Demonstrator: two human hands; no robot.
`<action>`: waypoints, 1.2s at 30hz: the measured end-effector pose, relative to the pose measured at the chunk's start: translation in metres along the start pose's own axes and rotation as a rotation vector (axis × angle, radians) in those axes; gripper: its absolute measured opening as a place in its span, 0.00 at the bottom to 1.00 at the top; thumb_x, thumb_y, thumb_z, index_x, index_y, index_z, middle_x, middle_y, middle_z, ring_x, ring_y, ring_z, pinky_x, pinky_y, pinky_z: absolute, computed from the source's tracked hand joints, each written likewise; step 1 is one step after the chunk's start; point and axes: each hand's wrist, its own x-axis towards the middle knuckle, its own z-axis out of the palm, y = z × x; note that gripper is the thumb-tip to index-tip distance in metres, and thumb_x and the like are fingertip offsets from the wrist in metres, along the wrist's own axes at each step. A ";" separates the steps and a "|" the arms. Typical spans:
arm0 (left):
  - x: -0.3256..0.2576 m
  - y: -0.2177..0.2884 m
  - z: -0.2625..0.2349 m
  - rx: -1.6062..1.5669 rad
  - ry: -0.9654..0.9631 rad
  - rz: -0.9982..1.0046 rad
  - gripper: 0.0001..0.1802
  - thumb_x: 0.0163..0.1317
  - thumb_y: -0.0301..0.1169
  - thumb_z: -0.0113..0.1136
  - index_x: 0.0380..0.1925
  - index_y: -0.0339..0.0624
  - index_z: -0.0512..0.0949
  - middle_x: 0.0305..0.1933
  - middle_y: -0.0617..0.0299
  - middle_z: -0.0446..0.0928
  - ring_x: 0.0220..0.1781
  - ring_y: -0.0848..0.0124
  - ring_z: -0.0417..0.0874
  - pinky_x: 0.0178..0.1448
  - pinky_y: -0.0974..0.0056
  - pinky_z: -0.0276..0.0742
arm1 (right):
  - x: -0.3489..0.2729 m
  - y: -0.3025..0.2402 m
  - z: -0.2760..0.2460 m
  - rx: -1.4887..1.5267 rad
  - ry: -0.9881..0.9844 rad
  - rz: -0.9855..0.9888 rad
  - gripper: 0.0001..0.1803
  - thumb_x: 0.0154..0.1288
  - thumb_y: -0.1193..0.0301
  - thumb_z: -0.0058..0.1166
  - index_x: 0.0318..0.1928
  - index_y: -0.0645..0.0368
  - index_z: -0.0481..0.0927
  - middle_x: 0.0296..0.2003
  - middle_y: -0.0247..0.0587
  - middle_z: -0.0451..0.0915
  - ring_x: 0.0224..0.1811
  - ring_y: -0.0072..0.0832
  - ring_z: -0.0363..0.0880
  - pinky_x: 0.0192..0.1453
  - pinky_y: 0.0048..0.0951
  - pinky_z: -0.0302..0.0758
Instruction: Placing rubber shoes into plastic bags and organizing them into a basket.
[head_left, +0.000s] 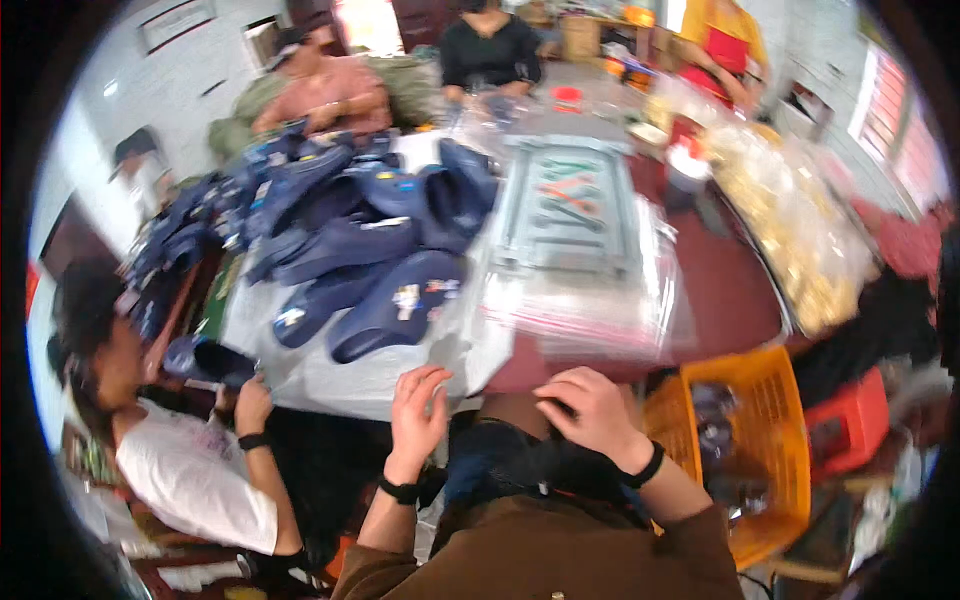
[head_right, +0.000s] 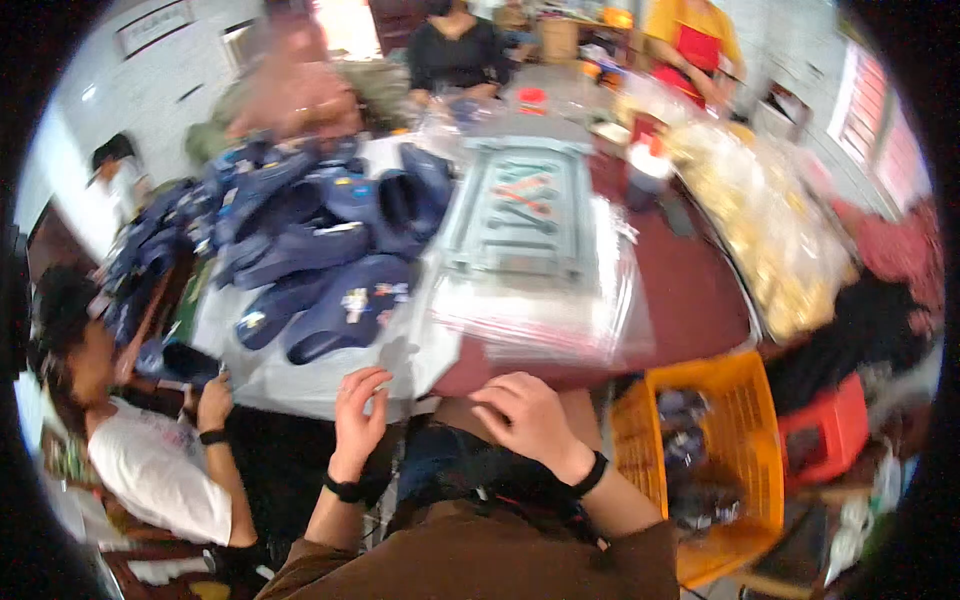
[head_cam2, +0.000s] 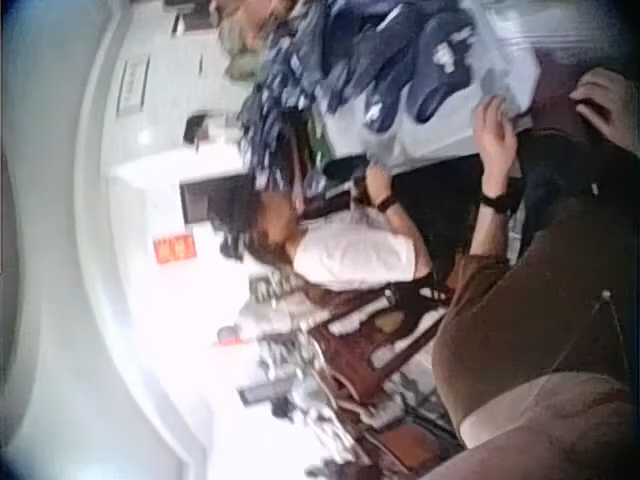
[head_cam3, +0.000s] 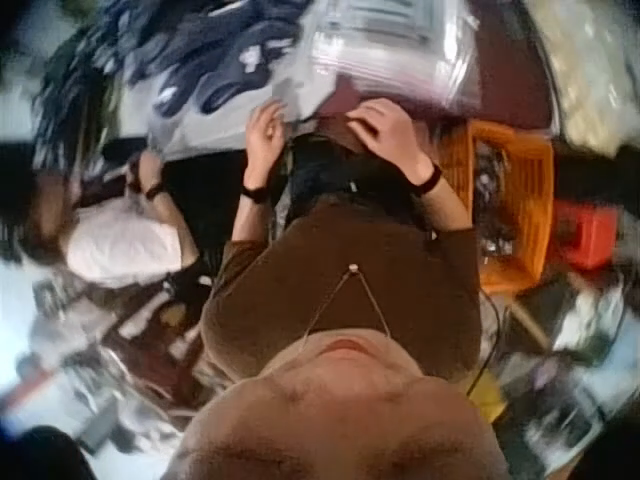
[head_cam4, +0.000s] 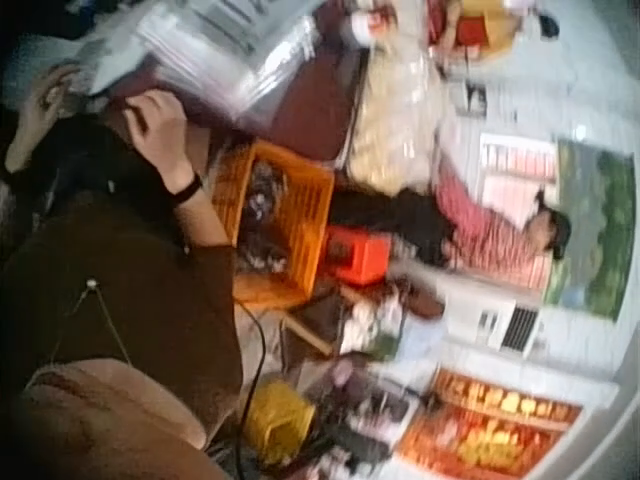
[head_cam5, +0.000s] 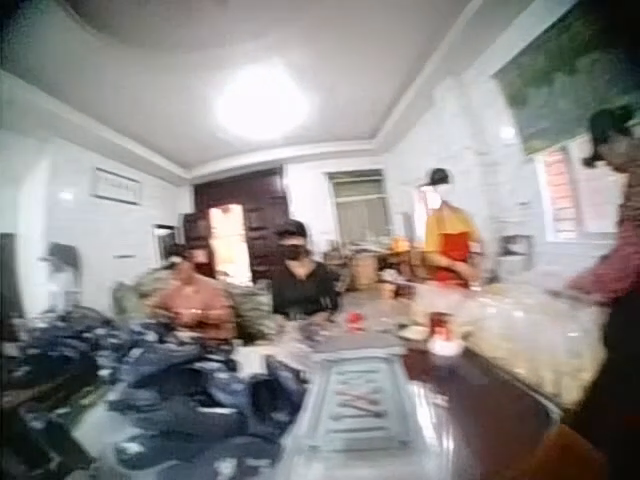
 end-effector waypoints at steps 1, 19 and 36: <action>0.002 -0.009 -0.010 0.077 0.031 -0.025 0.16 0.58 0.19 0.63 0.47 0.42 0.83 0.55 0.53 0.79 0.59 0.51 0.77 0.62 0.52 0.72 | 0.003 0.005 0.005 0.002 0.000 0.028 0.07 0.58 0.71 0.68 0.38 0.53 0.86 0.36 0.37 0.84 0.39 0.39 0.82 0.43 0.38 0.80; 0.051 -0.120 -0.027 0.765 0.155 -0.301 0.40 0.52 0.26 0.71 0.68 0.45 0.69 0.69 0.39 0.66 0.71 0.40 0.64 0.72 0.42 0.65 | -0.014 0.067 0.023 0.097 -0.059 0.413 0.13 0.58 0.68 0.68 0.43 0.58 0.84 0.37 0.42 0.80 0.44 0.46 0.77 0.52 0.41 0.74; 0.060 0.027 0.120 0.099 -0.493 0.344 0.36 0.58 0.39 0.70 0.68 0.47 0.73 0.78 0.42 0.59 0.78 0.36 0.57 0.78 0.43 0.60 | 0.020 0.176 -0.007 -0.287 0.075 0.596 0.10 0.59 0.61 0.66 0.34 0.51 0.92 0.39 0.41 0.83 0.46 0.43 0.80 0.51 0.42 0.78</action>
